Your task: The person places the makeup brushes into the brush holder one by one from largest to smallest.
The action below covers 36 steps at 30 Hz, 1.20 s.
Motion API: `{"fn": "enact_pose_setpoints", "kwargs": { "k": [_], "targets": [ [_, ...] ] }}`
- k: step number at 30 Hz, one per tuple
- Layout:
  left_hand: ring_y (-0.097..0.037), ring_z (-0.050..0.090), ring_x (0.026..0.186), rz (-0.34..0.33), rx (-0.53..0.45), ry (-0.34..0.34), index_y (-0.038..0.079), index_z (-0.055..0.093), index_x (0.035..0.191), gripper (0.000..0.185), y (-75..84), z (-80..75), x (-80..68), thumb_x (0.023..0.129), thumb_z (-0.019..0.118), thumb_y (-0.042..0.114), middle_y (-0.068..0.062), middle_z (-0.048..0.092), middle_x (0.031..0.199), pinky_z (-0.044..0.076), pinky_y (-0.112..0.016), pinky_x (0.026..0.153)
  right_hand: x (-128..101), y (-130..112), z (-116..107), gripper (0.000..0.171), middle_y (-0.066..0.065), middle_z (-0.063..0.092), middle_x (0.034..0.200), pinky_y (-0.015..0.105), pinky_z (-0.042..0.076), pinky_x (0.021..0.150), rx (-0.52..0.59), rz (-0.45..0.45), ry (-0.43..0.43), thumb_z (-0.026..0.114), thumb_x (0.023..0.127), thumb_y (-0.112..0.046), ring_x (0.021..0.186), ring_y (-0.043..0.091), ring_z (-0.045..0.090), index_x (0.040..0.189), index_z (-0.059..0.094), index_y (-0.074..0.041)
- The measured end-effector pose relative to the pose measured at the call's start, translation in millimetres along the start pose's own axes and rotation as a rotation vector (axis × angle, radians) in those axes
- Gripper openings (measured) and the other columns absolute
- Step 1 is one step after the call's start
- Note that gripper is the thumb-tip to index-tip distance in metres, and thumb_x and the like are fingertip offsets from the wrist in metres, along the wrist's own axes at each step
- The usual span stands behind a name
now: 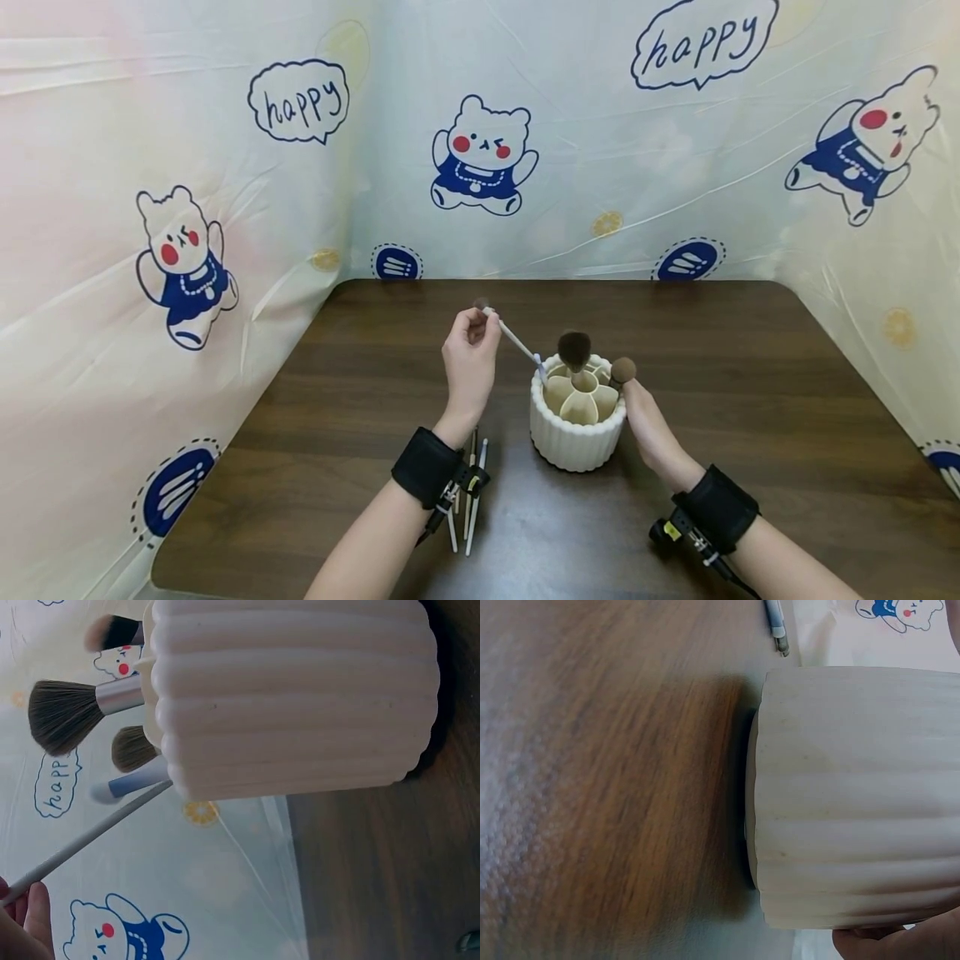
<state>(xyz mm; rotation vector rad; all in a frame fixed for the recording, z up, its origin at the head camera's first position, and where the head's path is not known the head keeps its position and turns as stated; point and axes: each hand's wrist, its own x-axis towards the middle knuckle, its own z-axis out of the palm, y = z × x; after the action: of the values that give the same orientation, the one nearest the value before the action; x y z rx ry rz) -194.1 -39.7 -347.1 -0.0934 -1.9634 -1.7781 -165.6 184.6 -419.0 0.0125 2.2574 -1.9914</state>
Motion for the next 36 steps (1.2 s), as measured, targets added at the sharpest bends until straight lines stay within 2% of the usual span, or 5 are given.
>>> {"fn": "enact_pose_setpoints", "kwargs": {
  "k": [7, 15, 21, 27, 36],
  "targets": [
    [-0.017, 0.064, 0.087, -0.044, 0.009, -0.06, -0.001, 0.061, 0.102, 0.018, -8.9, 5.9, -4.8, 0.094, 0.058, 0.016, -0.018, 0.066, 0.099, 0.049, -0.016, 0.073, 0, 0, 0, 0.061, 0.019, 0.017, 0.158, 0.046, 0.01, 0.12, -0.003, 0.004, -0.003, 0.015, 0.105, -0.041, 0.146, 0.029, 0.011, 0.149, 0.021, 0.001],
    [-0.023, 0.064, 0.088, -0.058, 0.132, -0.165, 0.003, 0.063, 0.097, 0.015, -19.0, 12.6, -14.8, 0.094, 0.059, 0.017, -0.014, 0.066, 0.095, 0.049, -0.022, 0.072, 0, 0, 0, 0.063, 0.019, 0.016, 0.158, 0.047, 0.008, 0.12, 0.015, -0.012, -0.011, 0.016, 0.104, -0.043, 0.147, 0.029, 0.009, 0.15, 0.02, 0.001],
    [-0.025, 0.066, 0.09, -0.085, 0.169, -0.244, 0.002, 0.063, 0.098, 0.016, -23.0, 15.6, -20.3, 0.094, 0.059, 0.017, -0.015, 0.067, 0.096, 0.05, -0.024, 0.074, 0, 0, 1, 0.061, 0.019, 0.019, 0.157, 0.046, 0.009, 0.12, 0.015, -0.014, -0.001, 0.016, 0.105, -0.04, 0.147, 0.029, 0.011, 0.149, 0.022, 0.002],
    [-0.026, 0.068, 0.09, -0.06, 0.194, -0.29, -0.001, 0.064, 0.098, 0.015, -29.3, 19.4, -24.0, 0.092, 0.06, 0.012, -0.016, 0.069, 0.096, 0.053, -0.025, 0.075, 1, 0, 1, 0.06, 0.018, 0.021, 0.156, 0.044, 0.01, 0.12, 0.009, -0.01, 0.007, 0.015, 0.105, -0.04, 0.146, 0.028, 0.013, 0.148, 0.024, 0.001],
    [-0.025, 0.068, 0.087, -0.025, 0.247, -0.315, -0.003, 0.067, 0.096, 0.014, -33.7, 20.2, -28.9, 0.09, 0.063, 0.008, -0.016, 0.068, 0.096, 0.056, -0.027, 0.076, 0, 0, 1, 0.061, 0.017, 0.023, 0.156, 0.044, 0.011, 0.12, 0.008, -0.012, 0.008, 0.016, 0.105, -0.041, 0.145, 0.027, 0.015, 0.148, 0.026, 0.001]
  ]
}}
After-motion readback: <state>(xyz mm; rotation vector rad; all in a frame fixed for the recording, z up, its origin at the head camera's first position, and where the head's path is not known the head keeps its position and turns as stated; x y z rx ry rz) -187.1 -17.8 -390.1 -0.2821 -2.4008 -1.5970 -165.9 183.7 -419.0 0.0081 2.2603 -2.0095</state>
